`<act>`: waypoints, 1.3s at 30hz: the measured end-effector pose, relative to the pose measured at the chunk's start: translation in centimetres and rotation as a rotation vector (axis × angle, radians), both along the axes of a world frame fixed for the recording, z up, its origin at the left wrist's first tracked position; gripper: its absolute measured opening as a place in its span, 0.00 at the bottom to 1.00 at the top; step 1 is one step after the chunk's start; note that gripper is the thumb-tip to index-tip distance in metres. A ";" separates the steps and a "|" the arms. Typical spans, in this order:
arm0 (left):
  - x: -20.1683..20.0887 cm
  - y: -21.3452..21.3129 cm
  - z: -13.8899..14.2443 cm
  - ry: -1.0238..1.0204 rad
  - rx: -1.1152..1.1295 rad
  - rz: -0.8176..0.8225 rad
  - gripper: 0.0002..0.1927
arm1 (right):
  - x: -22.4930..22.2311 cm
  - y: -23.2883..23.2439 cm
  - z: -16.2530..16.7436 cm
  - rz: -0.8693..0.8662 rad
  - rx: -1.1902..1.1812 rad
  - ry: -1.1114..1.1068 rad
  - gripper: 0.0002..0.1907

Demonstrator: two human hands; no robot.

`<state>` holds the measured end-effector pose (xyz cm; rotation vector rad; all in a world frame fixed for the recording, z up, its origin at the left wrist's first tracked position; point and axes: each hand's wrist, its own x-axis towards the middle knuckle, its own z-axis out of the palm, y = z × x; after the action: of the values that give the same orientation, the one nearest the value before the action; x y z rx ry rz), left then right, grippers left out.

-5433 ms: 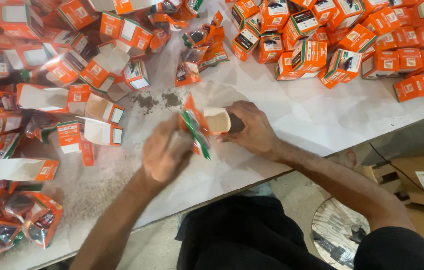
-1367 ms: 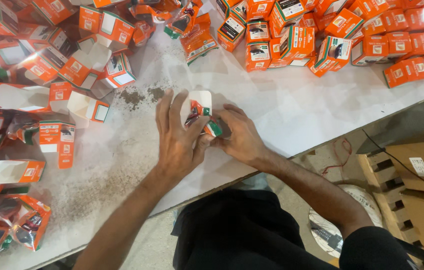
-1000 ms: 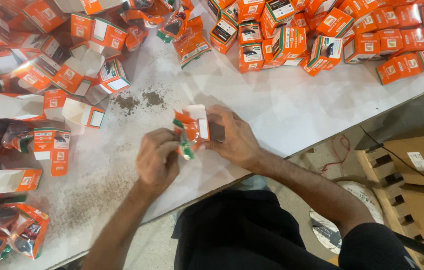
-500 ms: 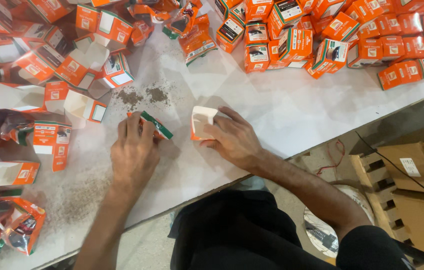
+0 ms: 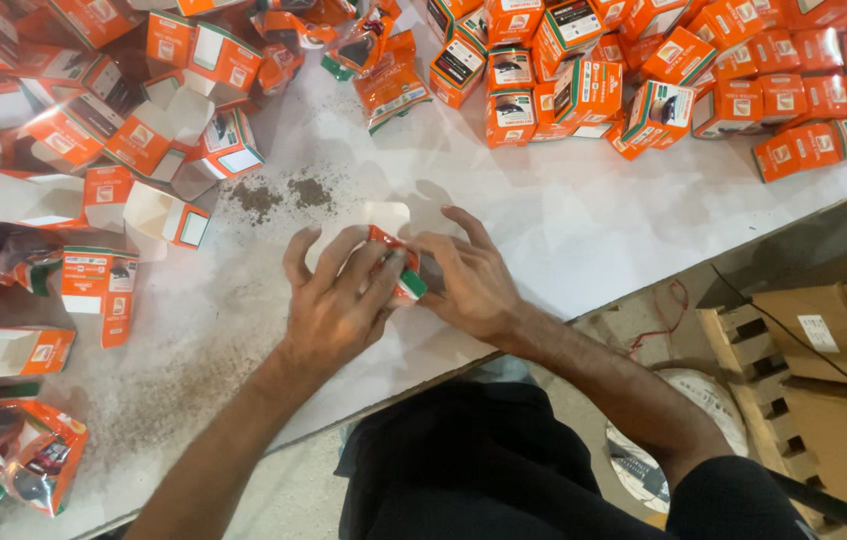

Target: The person picks up plastic-wrapped products and small orange boxes from a large pile on the table, opens a box, places a wrapped product inside, folds the flaps closed, and sets the packed box back onto the pile, repeating this cycle throughout the episode.

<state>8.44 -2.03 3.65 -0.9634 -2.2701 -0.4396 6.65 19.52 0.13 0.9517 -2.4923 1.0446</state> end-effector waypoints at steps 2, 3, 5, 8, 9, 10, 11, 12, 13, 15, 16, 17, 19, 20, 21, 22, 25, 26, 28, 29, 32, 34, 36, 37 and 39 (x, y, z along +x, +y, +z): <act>0.3 0.3 -0.2 -0.142 0.033 0.016 0.18 | 0.1 -0.1 0.1 0.043 -0.039 0.021 0.37; 0.5 0.7 -0.4 -0.210 0.053 0.031 0.18 | 0.1 -0.1 0.0 0.044 -0.028 -0.013 0.37; 0.5 1.6 -0.9 -0.237 0.196 0.112 0.14 | 0.1 -0.1 -0.1 0.039 -0.006 -0.085 0.37; 0.1 2.8 -1.6 -0.391 0.397 0.167 0.11 | 0.0 -0.1 -0.4 -0.017 -0.024 -0.059 0.38; -0.1 3.0 -1.8 -0.460 0.459 0.178 0.11 | 0.0 -0.1 -0.5 -0.015 -0.031 -0.073 0.38; -0.3 3.0 -1.9 -0.561 0.613 0.215 0.17 | 0.0 0.0 -0.6 -0.013 -0.039 -0.085 0.39; -0.6 3.0 -2.1 -0.663 0.766 0.250 0.23 | 0.0 0.0 -0.7 -0.013 -0.048 -0.098 0.39; -0.8 2.9 -2.1 -0.769 0.919 0.287 0.29 | 0.0 0.0 -0.8 -0.013 -0.053 -0.143 0.39; -1.0 2.8 -2.2 -0.867 0.876 0.301 0.26 | 0.1 0.0 -0.8 -0.011 -0.058 -0.189 0.39; -1.6 2.5 -2.2 -1.060 0.776 0.320 0.19 | 0.1 0.0 -0.6 0.000 -0.073 -0.215 0.37; -1.9 2.5 -2.1 -1.067 0.791 0.271 0.15 | 0.1 0.0 -0.5 0.011 -0.080 -0.198 0.35; -2.1 2.4 -2.1 -1.074 0.813 0.228 0.12 | 0.2 0.0 -0.3 0.029 -0.083 -0.183 0.33; -2.3 2.0 -2.0 -1.052 0.786 0.162 0.10 | 0.1 -0.2 0.2 0.086 -0.052 -0.016 0.32; -2.4 1.6 -1.9 -1.040 0.735 0.138 0.10 | 0.2 -0.2 0.4 0.108 -0.036 0.063 0.31; -2.3 1.1 -1.8 -1.029 0.688 0.115 0.11 | 0.2 -0.2 0.7 0.104 -0.021 0.041 0.31; -2.3 0.4 -1.7 -1.184 0.829 -0.019 0.14 | 0.3 -0.3 0.9 0.096 -0.006 0.020 0.30; -2.5 -1.7 -1.8 -1.544 1.167 -0.274 0.16 | 0.4 -0.3 1.4 0.084 0.000 -0.003 0.30; -2.7 -2.1 -2.0 -1.595 1.239 -0.248 0.12 | 0.4 -0.4 1.5 0.086 -0.002 -0.004 0.30; -3.2 -2.1 -2.6 -1.587 1.212 -0.175 0.08 | 0.4 -0.4 1.6 0.087 0.005 -0.029 0.28; -3.5 -1.7 -3.0 -1.533 1.108 -0.133 0.07 | 0.4 -0.5 1.6 0.086 0.009 -0.041 0.27; -3.3 -0.4 -3.6 -1.266 0.878 -0.039 0.07 | 0.4 -0.6 1.4 0.046 -0.008 -0.028 0.26; -2.6 0.1 -3.4 -0.964 0.729 -0.049 0.11 | 0.4 -0.5 1.1 0.040 0.011 -0.039 0.27; -1.5 0.0 -2.9 -0.597 0.557 -0.108 0.16 | 0.7 -0.4 0.8 0.039 -0.013 -0.068 0.28; -1.2 -0.2 -2.6 -0.525 0.488 -0.152 0.18 | 0.7 -0.3 0.6 0.033 -0.044 -0.084 0.29; -0.6 -0.6 -2.0 -0.388 0.352 -0.245 0.23 | 0.7 -0.2 0.3 0.022 -0.073 -0.106 0.32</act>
<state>7.82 -2.66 1.61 -1.0402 -2.2957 -1.1791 7.39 19.29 0.45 0.9266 -2.5135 1.2137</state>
